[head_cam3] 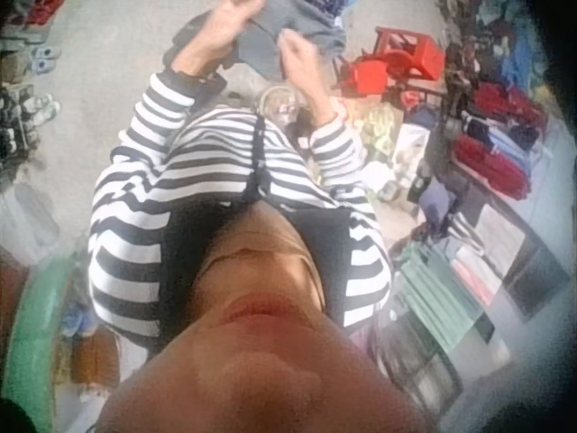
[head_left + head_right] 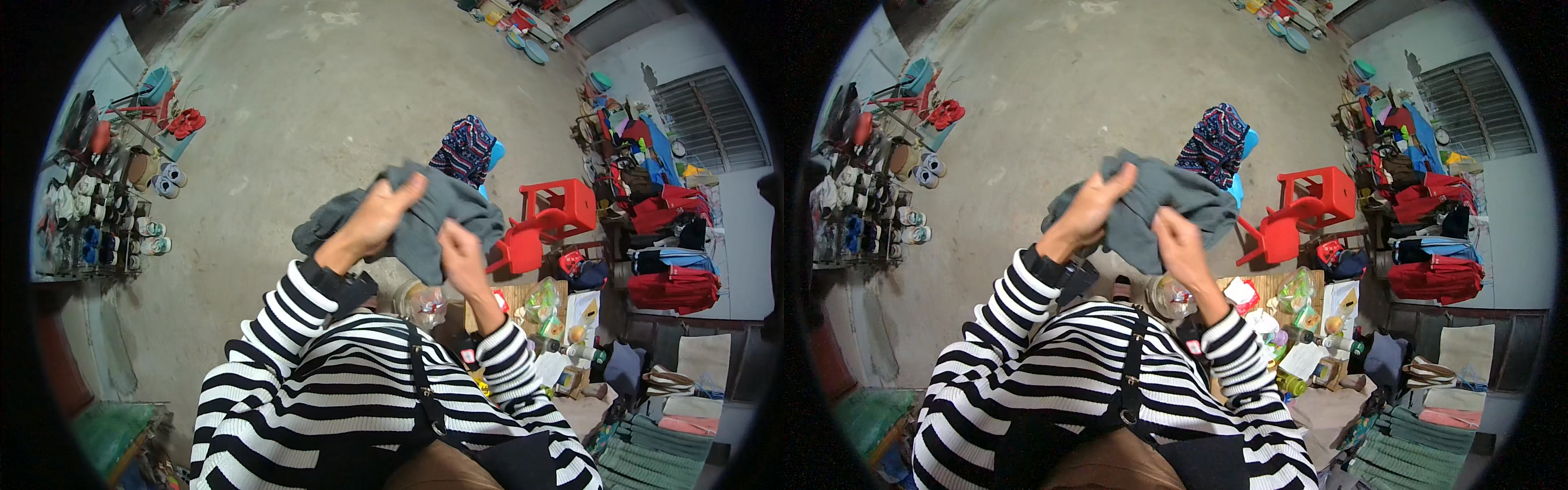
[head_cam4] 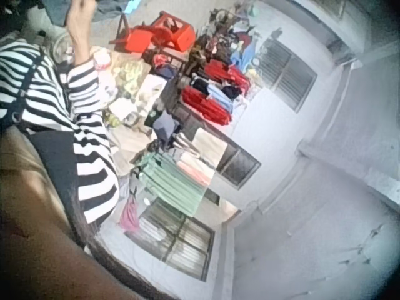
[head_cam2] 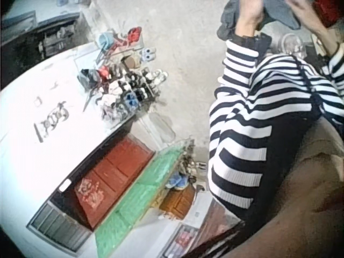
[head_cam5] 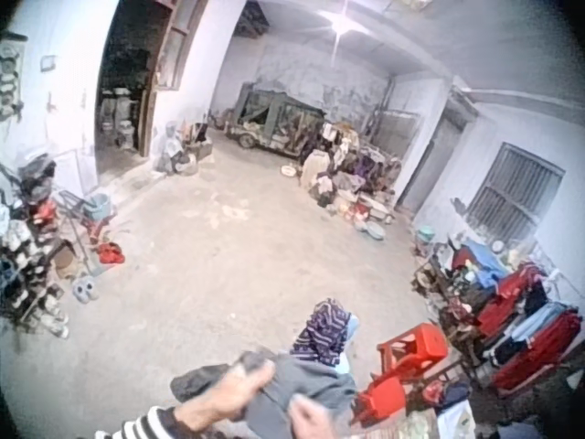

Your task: The person folds several pieces of clothing by hand, including a patterned top, a light-colored jacket, a blue shirt, and dark pants. The person shakes out each item, aligns edges, and folds them into compact rectangles, placing them on a bed or nearby surface.

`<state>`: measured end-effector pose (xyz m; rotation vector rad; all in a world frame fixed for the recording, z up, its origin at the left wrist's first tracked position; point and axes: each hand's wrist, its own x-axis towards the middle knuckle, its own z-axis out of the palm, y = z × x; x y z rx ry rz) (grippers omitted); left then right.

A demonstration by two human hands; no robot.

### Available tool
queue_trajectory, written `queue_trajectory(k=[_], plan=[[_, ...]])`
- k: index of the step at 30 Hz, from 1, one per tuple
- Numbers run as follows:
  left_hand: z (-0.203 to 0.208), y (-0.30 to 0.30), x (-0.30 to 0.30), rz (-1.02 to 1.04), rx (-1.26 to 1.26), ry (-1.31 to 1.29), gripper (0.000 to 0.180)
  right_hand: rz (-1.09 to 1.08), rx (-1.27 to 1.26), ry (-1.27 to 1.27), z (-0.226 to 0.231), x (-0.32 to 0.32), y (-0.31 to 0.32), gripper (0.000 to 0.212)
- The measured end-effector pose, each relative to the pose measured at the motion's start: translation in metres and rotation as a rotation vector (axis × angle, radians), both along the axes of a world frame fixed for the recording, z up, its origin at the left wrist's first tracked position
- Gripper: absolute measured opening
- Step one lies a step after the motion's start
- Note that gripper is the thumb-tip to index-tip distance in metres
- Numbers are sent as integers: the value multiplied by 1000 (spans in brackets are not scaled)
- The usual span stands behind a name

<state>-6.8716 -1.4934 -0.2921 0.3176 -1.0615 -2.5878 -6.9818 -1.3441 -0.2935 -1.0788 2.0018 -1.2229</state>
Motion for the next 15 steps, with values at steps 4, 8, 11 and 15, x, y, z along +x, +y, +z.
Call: queue_trajectory(k=[4, 8, 11, 15], plan=[[19, 51, -13, -411, -515, -100, 36, -49, -135, -135, -27, 0, -7, 25], [40, 104, -21, -661, -533, 322, 45, -101, -211, -310, -31, -1, 2, 26], [31, 115, -23, -783, -550, 344, 48, -118, -242, -410, -34, -3, 6, 28], [20, 109, -15, -846, -615, 363, 48, -139, -262, -501, -36, -5, 11, 31]])
